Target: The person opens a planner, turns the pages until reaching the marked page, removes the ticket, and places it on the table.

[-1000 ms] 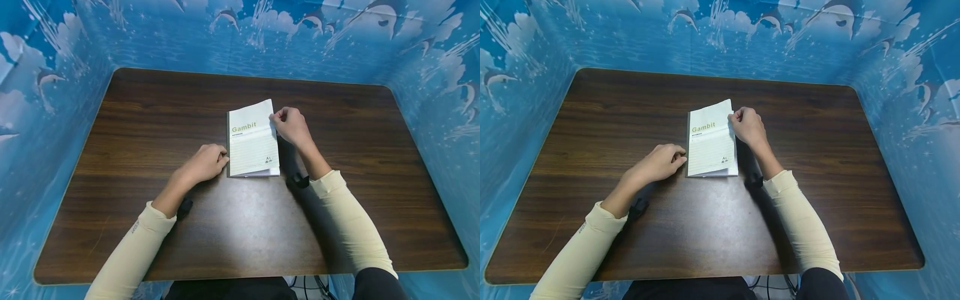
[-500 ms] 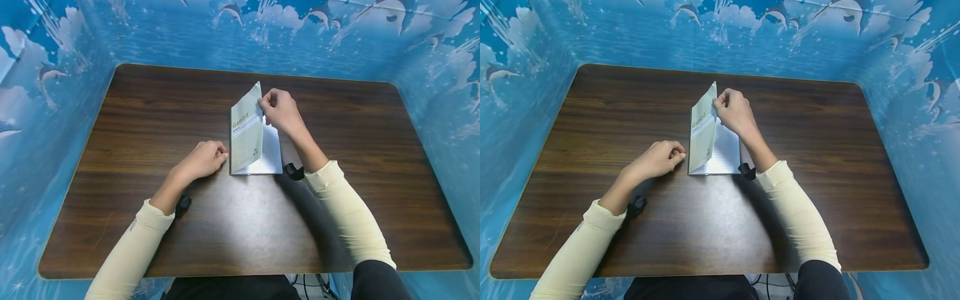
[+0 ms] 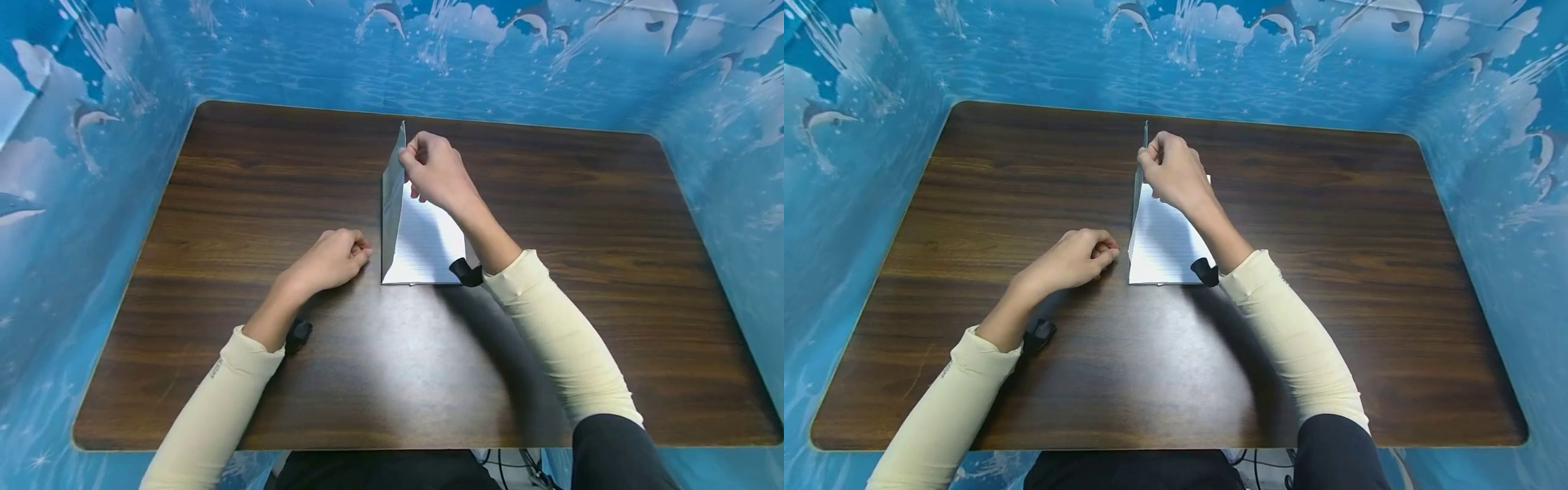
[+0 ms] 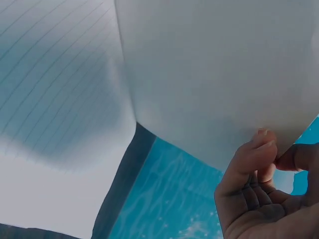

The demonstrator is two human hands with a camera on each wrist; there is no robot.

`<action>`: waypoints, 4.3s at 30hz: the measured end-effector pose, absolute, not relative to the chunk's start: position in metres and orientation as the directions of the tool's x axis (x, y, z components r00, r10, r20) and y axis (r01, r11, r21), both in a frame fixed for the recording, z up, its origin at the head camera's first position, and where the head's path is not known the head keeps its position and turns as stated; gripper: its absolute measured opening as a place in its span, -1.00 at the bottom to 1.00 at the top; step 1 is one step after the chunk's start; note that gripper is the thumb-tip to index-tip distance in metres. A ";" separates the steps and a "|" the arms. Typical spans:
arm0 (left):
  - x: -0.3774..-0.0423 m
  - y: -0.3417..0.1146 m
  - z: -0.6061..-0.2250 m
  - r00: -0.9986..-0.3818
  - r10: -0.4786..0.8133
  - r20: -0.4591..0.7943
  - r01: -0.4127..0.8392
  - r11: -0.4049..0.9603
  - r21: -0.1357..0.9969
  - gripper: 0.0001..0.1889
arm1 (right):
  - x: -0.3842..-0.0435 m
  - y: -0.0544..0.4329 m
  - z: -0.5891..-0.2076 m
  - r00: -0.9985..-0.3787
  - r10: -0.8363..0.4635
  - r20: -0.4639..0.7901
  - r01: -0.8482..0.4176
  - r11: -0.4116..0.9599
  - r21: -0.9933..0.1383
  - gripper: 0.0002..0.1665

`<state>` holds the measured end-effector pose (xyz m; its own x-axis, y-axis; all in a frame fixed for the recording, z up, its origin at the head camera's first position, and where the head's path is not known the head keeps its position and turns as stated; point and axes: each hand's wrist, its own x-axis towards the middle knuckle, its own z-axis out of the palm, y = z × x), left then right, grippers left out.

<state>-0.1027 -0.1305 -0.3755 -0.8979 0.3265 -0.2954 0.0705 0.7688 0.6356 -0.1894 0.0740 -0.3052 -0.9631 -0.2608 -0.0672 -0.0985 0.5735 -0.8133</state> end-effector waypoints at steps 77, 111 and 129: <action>-0.112 -0.228 -0.366 -0.874 0.186 -0.449 -0.175 0.742 0.648 -0.72 | -0.199 0.146 -0.381 -0.941 -0.202 -0.272 -0.136 0.960 -0.244 -0.18; -0.112 -0.227 -0.370 -0.850 0.183 -0.493 -0.189 0.768 0.612 -0.72 | -0.201 0.162 -0.362 -0.973 -0.032 -0.229 0.141 0.705 -0.696 -0.59; -0.112 -0.227 -0.370 -0.858 0.197 -0.474 -0.164 0.769 0.618 -0.71 | -0.205 0.132 -0.319 -0.988 -0.088 -0.129 0.039 0.664 -0.746 -0.62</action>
<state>-0.1124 -0.2274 -0.3696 -0.8582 0.1972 -0.4739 -0.1643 0.7691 0.6176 -0.2054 0.1323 -0.3195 -0.9878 -0.0877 -0.1290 0.0385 0.6643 -0.7464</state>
